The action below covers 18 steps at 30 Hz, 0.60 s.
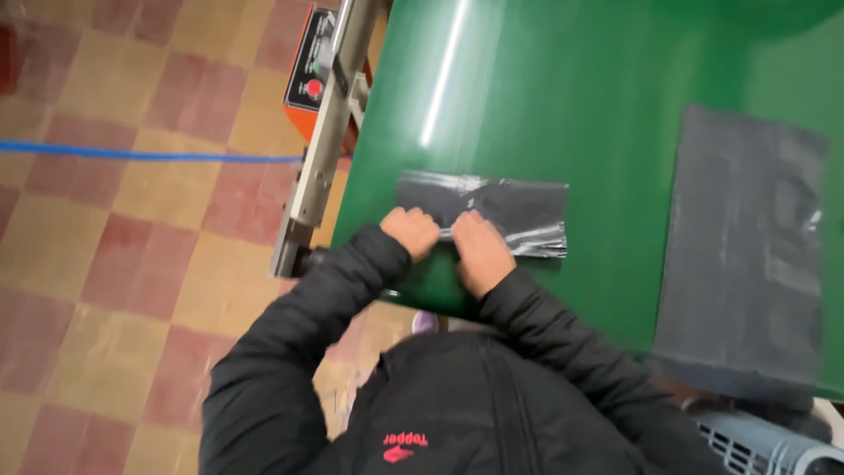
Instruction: Folding black plastic bags on a conveyor belt and placing them into a plastic basket.
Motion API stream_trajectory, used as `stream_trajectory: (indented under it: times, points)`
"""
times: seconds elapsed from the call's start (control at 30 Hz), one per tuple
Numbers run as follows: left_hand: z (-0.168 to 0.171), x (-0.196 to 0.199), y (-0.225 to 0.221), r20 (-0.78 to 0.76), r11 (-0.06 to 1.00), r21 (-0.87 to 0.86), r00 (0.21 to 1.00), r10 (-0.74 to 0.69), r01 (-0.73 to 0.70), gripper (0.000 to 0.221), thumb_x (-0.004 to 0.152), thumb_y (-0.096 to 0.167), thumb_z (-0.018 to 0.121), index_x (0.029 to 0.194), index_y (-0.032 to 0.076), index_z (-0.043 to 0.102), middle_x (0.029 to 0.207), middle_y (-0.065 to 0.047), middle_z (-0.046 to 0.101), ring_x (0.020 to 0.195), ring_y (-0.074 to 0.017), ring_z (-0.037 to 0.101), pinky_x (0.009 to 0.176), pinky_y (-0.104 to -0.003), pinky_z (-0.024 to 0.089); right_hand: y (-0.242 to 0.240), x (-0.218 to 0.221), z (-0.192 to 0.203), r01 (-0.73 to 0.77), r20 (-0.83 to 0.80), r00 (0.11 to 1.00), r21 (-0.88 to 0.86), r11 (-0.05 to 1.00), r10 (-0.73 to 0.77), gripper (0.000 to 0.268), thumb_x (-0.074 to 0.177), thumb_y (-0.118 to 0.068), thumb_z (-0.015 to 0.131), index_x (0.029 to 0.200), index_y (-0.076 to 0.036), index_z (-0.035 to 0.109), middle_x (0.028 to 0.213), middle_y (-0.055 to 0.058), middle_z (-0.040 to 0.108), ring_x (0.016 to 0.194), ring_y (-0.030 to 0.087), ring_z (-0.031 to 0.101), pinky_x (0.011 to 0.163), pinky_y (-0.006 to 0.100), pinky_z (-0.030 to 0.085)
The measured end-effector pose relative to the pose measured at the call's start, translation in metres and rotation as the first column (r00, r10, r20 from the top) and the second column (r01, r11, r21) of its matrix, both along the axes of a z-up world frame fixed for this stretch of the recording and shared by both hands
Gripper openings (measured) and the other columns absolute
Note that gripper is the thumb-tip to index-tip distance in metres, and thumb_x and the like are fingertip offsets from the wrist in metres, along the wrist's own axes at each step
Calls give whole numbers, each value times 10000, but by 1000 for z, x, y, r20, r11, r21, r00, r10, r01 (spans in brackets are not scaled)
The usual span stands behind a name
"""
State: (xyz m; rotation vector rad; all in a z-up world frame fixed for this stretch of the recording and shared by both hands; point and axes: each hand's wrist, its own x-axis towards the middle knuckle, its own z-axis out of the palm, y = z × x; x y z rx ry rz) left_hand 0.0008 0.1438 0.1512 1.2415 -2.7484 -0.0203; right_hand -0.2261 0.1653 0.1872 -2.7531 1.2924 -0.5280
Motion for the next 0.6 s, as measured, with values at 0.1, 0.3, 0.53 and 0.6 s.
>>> stream_trajectory:
  times: [0.1, 0.3, 0.53, 0.6]
  points:
    - [12, -25, -12, -61, 922, 374, 994, -85, 102, 252, 833, 326, 687, 1010, 150, 726, 941, -102, 711, 893, -326, 674, 757, -463, 533, 8, -12, -48, -160, 230, 961, -4, 987, 156, 591, 699, -61, 653, 1252, 135, 590, 1305, 309, 578, 1253, 477, 524, 1064, 512, 430]
    - [-115, -74, -81, -477, 340, 876, 725, 496, 344, 327, 801, 344, 683, 838, 28, 757, 891, -106, 780, 789, -303, 721, 704, -408, 554, 56, -90, -139, -76, 514, 828, 501, 862, -226, 478, 912, 78, 486, 1311, -52, 714, 1345, 138, 725, 1318, 300, 690, 1149, 445, 523]
    - [-86, -99, -73, -556, 831, 549, 705, 439, -84, 407, 956, 467, 629, 964, 64, 687, 919, -186, 725, 833, -400, 690, 742, -490, 536, 8, -102, -113, -572, 413, -171, 697, 431, -895, 417, 1021, -146, 439, 1414, -21, 501, 1428, 128, 602, 1300, 305, 592, 1093, 480, 486]
    - [-79, -107, -67, -535, 886, 410, 729, 427, -217, 422, 983, 465, 624, 1009, 44, 644, 986, -220, 698, 872, -465, 645, 734, -542, 510, 15, -115, -110, -627, 404, -154, 665, 405, -902, 456, 1020, -188, 450, 1432, 7, 469, 1427, 142, 601, 1290, 309, 600, 1095, 475, 489]
